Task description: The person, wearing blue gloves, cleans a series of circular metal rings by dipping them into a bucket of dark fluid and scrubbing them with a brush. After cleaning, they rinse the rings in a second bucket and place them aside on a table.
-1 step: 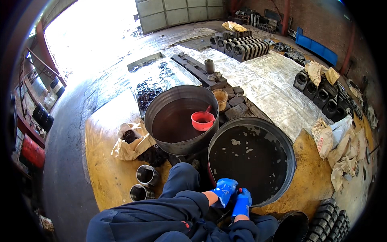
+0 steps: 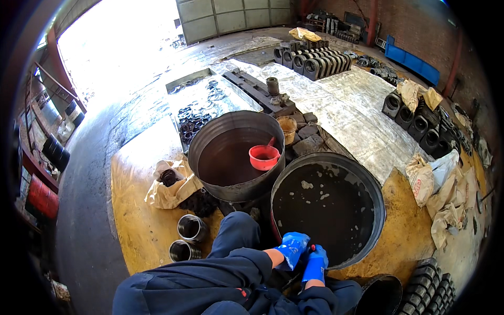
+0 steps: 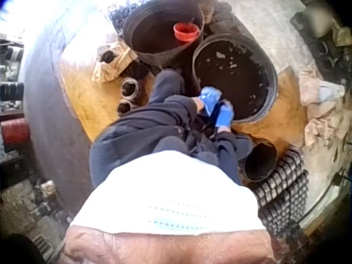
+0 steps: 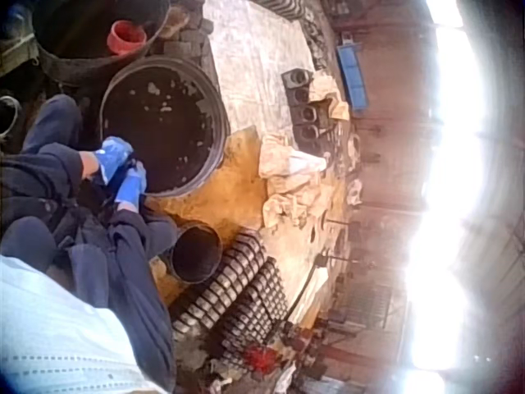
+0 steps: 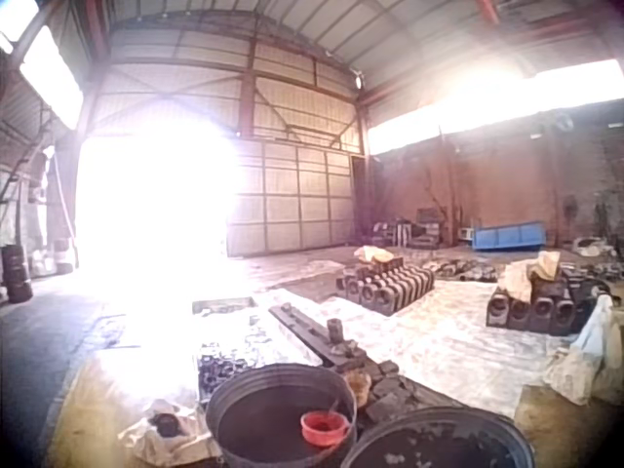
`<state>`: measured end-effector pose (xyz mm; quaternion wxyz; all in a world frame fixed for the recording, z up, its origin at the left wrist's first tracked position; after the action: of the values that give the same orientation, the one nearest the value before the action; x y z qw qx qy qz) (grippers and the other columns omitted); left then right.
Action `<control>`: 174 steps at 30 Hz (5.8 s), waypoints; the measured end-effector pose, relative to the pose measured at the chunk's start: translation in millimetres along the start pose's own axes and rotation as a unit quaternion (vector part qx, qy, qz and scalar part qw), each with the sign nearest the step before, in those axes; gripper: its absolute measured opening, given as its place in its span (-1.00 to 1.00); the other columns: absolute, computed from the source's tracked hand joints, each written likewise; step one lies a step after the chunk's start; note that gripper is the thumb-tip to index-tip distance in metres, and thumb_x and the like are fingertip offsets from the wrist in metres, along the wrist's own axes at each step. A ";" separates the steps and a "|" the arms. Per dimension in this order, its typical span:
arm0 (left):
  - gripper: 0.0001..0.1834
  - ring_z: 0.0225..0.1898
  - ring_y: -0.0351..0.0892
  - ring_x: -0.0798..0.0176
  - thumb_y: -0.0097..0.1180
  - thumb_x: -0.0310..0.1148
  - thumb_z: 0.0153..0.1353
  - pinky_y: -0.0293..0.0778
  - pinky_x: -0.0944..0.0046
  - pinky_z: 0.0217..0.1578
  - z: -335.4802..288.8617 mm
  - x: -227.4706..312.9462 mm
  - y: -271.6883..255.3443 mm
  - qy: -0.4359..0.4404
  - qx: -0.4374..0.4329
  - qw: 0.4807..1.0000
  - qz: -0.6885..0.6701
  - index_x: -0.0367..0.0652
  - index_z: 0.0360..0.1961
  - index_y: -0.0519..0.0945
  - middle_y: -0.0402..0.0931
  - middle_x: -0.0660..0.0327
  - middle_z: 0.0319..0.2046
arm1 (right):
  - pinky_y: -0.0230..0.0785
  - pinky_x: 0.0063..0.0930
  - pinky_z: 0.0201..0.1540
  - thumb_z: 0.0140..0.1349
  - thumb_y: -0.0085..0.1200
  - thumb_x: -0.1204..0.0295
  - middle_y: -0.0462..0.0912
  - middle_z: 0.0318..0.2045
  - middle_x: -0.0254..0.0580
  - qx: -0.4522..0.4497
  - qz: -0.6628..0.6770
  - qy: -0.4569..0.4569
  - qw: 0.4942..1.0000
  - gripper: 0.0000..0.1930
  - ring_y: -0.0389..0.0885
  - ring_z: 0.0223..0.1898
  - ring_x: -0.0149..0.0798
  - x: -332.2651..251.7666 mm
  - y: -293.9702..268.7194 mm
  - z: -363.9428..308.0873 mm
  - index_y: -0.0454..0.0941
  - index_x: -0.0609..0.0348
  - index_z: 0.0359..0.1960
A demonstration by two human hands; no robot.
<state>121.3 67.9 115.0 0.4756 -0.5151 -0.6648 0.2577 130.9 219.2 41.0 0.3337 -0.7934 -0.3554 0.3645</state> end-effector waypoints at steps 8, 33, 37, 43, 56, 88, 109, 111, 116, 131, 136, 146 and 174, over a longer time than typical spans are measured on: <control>-0.73 0.02 0.78 -0.10 0.36 -0.17 0.27 0.71 -0.01 0.01 9.9 -4.7 8.0 -0.007 -0.030 0.999 -0.020 0.04 -0.06 0.84 0.80 0.09 -0.04 | 0.47 -0.07 0.37 0.39 0.18 0.12 0.65 0.31 -0.04 -0.060 -0.037 0.000 0.997 -0.58 0.60 0.35 0.10 3.3 5.4 11.7 0.72 -0.05 0.20; -0.70 0.05 0.78 -0.08 0.37 -0.22 0.25 0.71 -0.02 0.02 11.8 -1.1 8.3 -0.005 -0.039 0.999 -0.020 0.06 0.00 0.80 0.79 0.07 -0.03 | 0.47 -0.05 0.37 0.36 0.22 0.07 0.66 0.29 -0.02 -0.048 -0.056 0.007 0.997 -0.56 0.61 0.33 0.12 -13.1 -21.0 -19.9 0.72 -0.07 0.19; -0.61 0.15 0.74 -0.06 0.38 -0.13 0.31 0.65 0.04 0.13 14.3 -3.9 10.3 -0.027 -0.064 0.997 -0.013 0.04 0.12 0.80 0.76 0.10 0.09 | 0.48 -0.08 0.36 0.33 0.24 0.11 0.66 0.28 -0.02 -0.049 -0.057 0.013 0.997 -0.57 0.61 0.33 0.12 -18.8 -22.6 -21.2 0.73 -0.06 0.17; -0.61 0.15 0.74 -0.07 0.37 -0.12 0.32 0.64 0.03 0.13 13.3 -2.0 10.2 -0.020 -0.077 0.996 -0.028 0.02 0.12 0.79 0.76 0.10 0.10 | 0.49 -0.08 0.35 0.34 0.23 0.12 0.67 0.27 -0.01 -0.057 -0.072 0.024 0.995 -0.59 0.61 0.32 0.14 -23.0 -27.2 -24.7 0.74 -0.04 0.15; -0.71 0.08 0.77 -0.08 0.31 -0.26 0.32 0.70 -0.03 0.06 11.2 -2.5 10.5 -0.016 -0.028 0.999 -0.024 0.10 0.06 0.79 0.78 0.09 0.02 | 0.49 -0.06 0.35 0.36 0.25 0.15 0.66 0.29 -0.02 -0.049 -0.077 0.023 0.996 -0.60 0.61 0.32 0.14 -18.2 -20.1 -19.0 0.70 -0.10 0.19; -0.61 0.19 0.72 -0.06 0.38 -0.19 0.33 0.64 -0.02 0.16 14.9 1.7 5.0 -0.033 -0.074 0.996 -0.026 0.08 0.18 0.76 0.73 0.12 0.16 | 0.50 -0.02 0.33 0.39 0.20 0.08 0.66 0.28 0.02 -0.050 -0.077 0.014 0.996 -0.58 0.61 0.31 0.19 -10.5 -16.4 -13.9 0.66 -0.07 0.19; -0.62 0.13 0.74 -0.06 0.30 -0.24 0.32 0.68 -0.04 0.10 14.6 -5.9 7.9 -0.022 -0.042 0.998 -0.031 0.11 0.16 0.73 0.75 0.12 0.09 | 0.49 -0.03 0.31 0.35 0.24 -0.01 0.71 0.19 0.06 -0.025 -0.057 0.005 0.998 -0.54 0.63 0.26 0.22 -18.4 -16.7 -17.7 0.73 0.00 0.12; -0.62 0.13 0.74 -0.06 0.30 -0.25 0.32 0.68 -0.04 0.10 14.5 -4.3 7.5 -0.020 -0.045 0.998 -0.027 0.11 0.16 0.73 0.75 0.12 0.09 | 0.49 -0.03 0.32 0.35 0.24 0.01 0.70 0.20 0.05 -0.024 -0.051 0.004 0.998 -0.54 0.63 0.27 0.21 -15.3 -16.1 -16.0 0.72 0.00 0.13; -0.64 0.13 0.75 -0.05 0.29 -0.26 0.33 0.68 -0.04 0.09 14.4 -3.1 7.1 -0.021 -0.051 0.998 -0.019 0.13 0.15 0.73 0.75 0.14 0.10 | 0.47 -0.03 0.35 0.37 0.25 0.06 0.69 0.24 0.02 -0.036 -0.062 0.006 0.997 -0.55 0.62 0.30 0.17 -15.4 -16.5 -14.1 0.70 -0.01 0.18; -0.66 0.13 0.75 -0.04 0.28 -0.27 0.34 0.68 -0.03 0.08 15.4 -5.3 8.8 -0.033 -0.036 0.998 -0.029 0.15 0.13 0.74 0.76 0.17 0.10 | 0.50 -0.07 0.28 0.40 0.22 0.12 0.72 0.17 0.03 -0.003 -0.036 -0.001 0.999 -0.63 0.64 0.26 0.19 -15.3 -15.0 -18.3 0.72 -0.01 0.12; -0.65 0.11 0.76 -0.04 0.29 -0.23 0.33 0.68 -0.03 0.08 17.5 -2.8 9.9 -0.016 -0.038 0.999 -0.019 0.15 0.14 0.74 0.76 0.15 0.08 | 0.49 -0.04 0.31 0.40 0.21 0.12 0.69 0.23 0.04 -0.018 -0.046 -0.014 0.999 -0.60 0.63 0.29 0.20 -8.7 -15.3 -12.8 0.68 -0.04 0.18; -0.67 0.10 0.76 -0.06 0.27 -0.24 0.36 0.68 -0.04 0.08 13.1 -4.1 9.5 -0.025 -0.025 0.999 -0.028 0.16 0.14 0.74 0.76 0.15 0.07 | 0.49 -0.03 0.35 0.40 0.20 0.09 0.65 0.29 0.04 -0.038 -0.083 0.010 0.996 -0.57 0.61 0.32 0.19 -18.4 -17.3 -17.2 0.64 -0.11 0.24; -0.66 0.13 0.75 -0.06 0.28 -0.25 0.37 0.66 -0.03 0.12 13.4 -2.3 6.6 -0.036 -0.036 0.998 -0.027 0.12 0.15 0.74 0.76 0.13 0.09 | 0.50 -0.01 0.33 0.43 0.17 0.08 0.66 0.26 0.06 -0.026 -0.066 0.000 0.997 -0.57 0.62 0.30 0.21 -15.9 -17.1 -18.8 0.65 -0.09 0.24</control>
<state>112.2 70.0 103.1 0.4391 -0.5042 -0.7041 0.2392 133.0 210.2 69.5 0.3361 -0.7767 -0.4164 0.3322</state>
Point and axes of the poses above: each hand's wrist, its own z-axis towards the middle knuckle, its own y-axis out of the palm, x = y × z, the point moved 3 cm from there along z, towards the middle knuckle
